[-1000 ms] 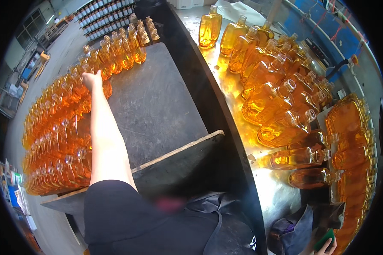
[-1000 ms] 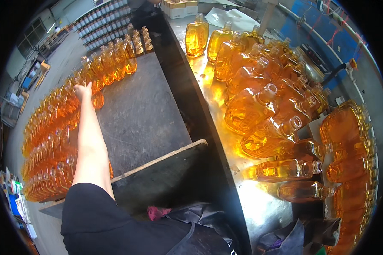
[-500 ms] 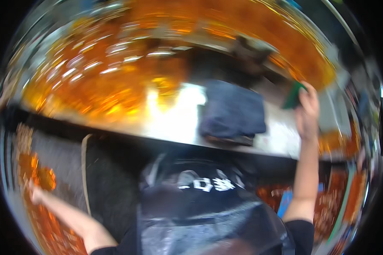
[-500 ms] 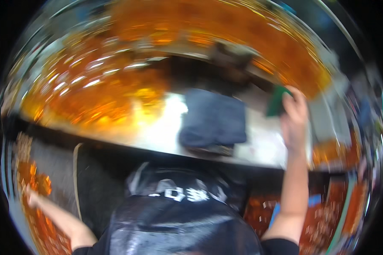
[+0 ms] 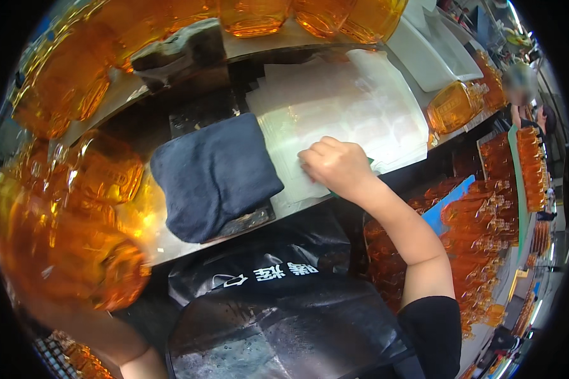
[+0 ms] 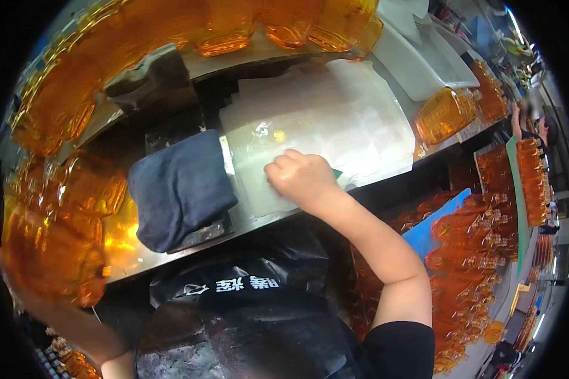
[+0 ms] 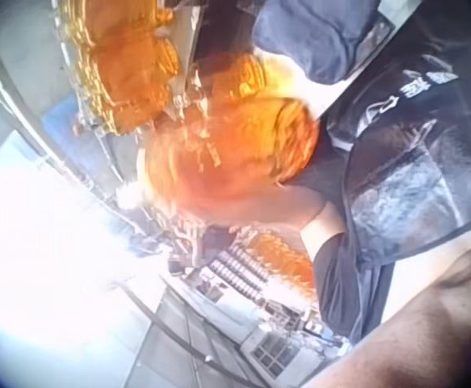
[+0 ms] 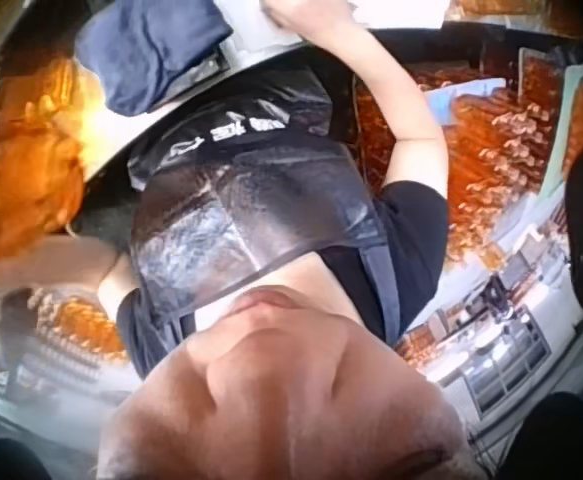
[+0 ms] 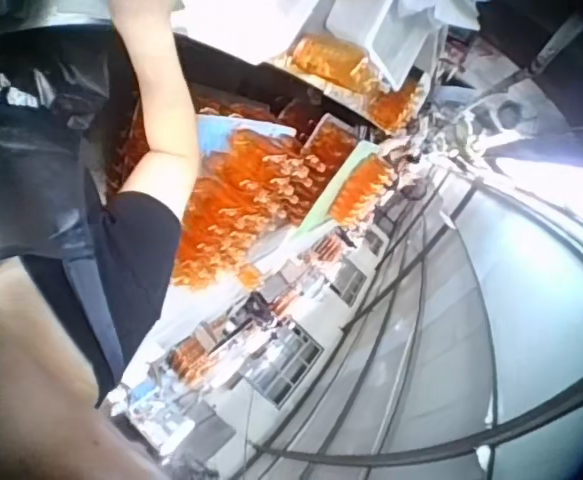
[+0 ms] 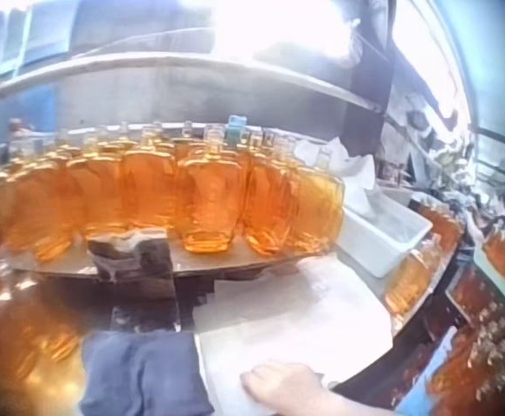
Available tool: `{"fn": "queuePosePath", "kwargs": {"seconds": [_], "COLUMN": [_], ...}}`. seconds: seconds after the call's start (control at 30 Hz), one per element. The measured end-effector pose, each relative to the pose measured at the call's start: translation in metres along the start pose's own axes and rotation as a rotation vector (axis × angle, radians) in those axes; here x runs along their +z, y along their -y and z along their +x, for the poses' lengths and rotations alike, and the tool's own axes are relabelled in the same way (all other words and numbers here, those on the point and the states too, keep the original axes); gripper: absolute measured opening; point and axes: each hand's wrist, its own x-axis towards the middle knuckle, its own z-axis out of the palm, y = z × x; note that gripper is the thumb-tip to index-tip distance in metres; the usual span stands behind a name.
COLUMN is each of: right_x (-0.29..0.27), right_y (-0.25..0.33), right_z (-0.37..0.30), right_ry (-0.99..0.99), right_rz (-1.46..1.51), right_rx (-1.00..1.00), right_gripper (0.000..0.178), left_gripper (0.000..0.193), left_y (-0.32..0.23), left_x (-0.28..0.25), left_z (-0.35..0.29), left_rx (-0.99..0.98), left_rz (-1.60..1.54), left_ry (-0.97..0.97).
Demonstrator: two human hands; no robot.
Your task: The person repeatedly picks up amber-colored glass bottles from a table, applies a rectangular label to the front of each bottle, and smooths it down with a green plastic scraper. After labeling, the person places the bottle into a row of finished units on the left side of the workspace.
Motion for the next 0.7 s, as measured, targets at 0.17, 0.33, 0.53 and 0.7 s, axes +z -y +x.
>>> {"fn": "queuePosePath", "kwargs": {"seconds": [0.17,0.33,0.53,0.7], "right_x": [0.014,0.016,-0.075,-0.089], "right_y": [0.010,0.010,-0.126,-0.170], "right_z": [0.018,0.025,-0.042,-0.047], "right_ry": [0.075,0.145,0.171,0.255], "right_rz": [-0.251,-0.144,-0.315,-0.646], "right_rx": [-0.039,0.192,1.023,1.165], "right_gripper": [0.008,0.014,0.014,0.058], "left_gripper": [0.055,0.059,0.073,0.072], "left_y": [0.064,0.097,0.098,0.100], "left_x": [0.110,0.143,0.132,0.114], "left_z": [0.057,0.075,0.058,0.058], "left_rx": [-0.032,-0.137,-0.071,-0.061], "left_rz": [0.337,0.385,0.407,0.290], "left_ry": [0.155,0.258,0.291,0.209]}}
